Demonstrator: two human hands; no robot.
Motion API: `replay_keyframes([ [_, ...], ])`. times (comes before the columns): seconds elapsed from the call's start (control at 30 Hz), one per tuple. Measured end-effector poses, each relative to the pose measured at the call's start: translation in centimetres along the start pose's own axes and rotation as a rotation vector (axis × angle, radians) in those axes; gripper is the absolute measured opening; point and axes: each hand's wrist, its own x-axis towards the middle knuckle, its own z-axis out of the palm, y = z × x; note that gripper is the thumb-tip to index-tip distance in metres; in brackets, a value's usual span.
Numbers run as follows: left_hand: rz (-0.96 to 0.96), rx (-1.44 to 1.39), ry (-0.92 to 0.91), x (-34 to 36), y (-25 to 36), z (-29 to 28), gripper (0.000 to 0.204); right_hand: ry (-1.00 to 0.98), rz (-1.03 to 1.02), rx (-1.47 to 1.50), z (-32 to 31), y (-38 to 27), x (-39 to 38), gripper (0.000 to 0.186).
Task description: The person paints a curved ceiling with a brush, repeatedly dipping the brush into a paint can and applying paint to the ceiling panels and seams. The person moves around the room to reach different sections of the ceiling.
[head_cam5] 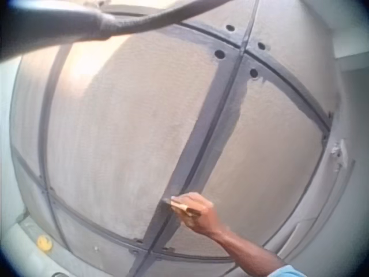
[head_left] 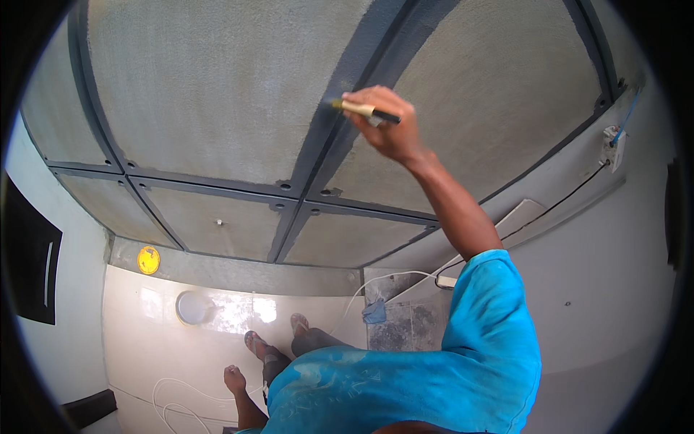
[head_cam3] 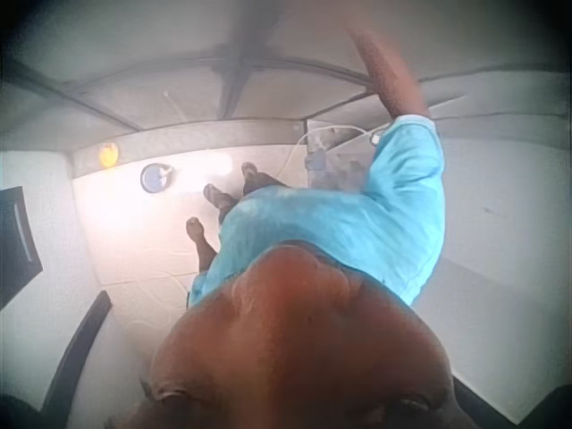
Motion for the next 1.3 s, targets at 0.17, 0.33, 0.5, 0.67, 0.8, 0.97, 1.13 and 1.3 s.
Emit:
replay_keyframes([
  [0.17, -0.175, -0.106, -0.126, -1.6, 2.6, -0.2, 0.017, 0.45, 0.109, 0.078, -8.2, 3.2, 9.0, 0.022],
  [0.33, -0.105, -0.01, -0.122, -3.0, 1.5, 1.7, 0.023, 0.504, -0.202, -0.223, -1.3, 3.0, 4.1, 0.023],
  [0.5, -0.364, -0.098, -0.3, -7.1, 9.4, -1.0, 0.045, 0.181, -0.035, -0.092, 12.0, -4.4, -10.6, 0.033],
  [0.67, -0.477, 0.006, -0.439, -10.0, 11.2, 0.4, 0.072, 0.014, 0.276, 0.417, 21.8, -16.4, -14.2, 0.029],
  [0.8, -0.63, 0.198, -0.648, -10.6, 11.0, 4.4, 0.09, -0.297, 0.539, 0.779, 33.9, -26.8, -17.5, 0.02],
  [0.97, -0.733, 0.366, -0.597, -7.7, 8.6, 4.8, 0.091, -0.532, 0.751, 0.97, 53.8, -39.2, -24.5, 0.018],
  [1.13, -0.735, 0.303, -0.523, -4.6, 5.3, 3.8, 0.085, -0.61, 0.712, 0.909, 72.1, -49.9, -28.9, 0.021],
  [1.3, -0.712, 0.241, -0.422, -3.9, 3.5, 2.9, 0.078, -0.619, 0.651, 0.774, 82.8, -55.6, -34.1, 0.025],
])
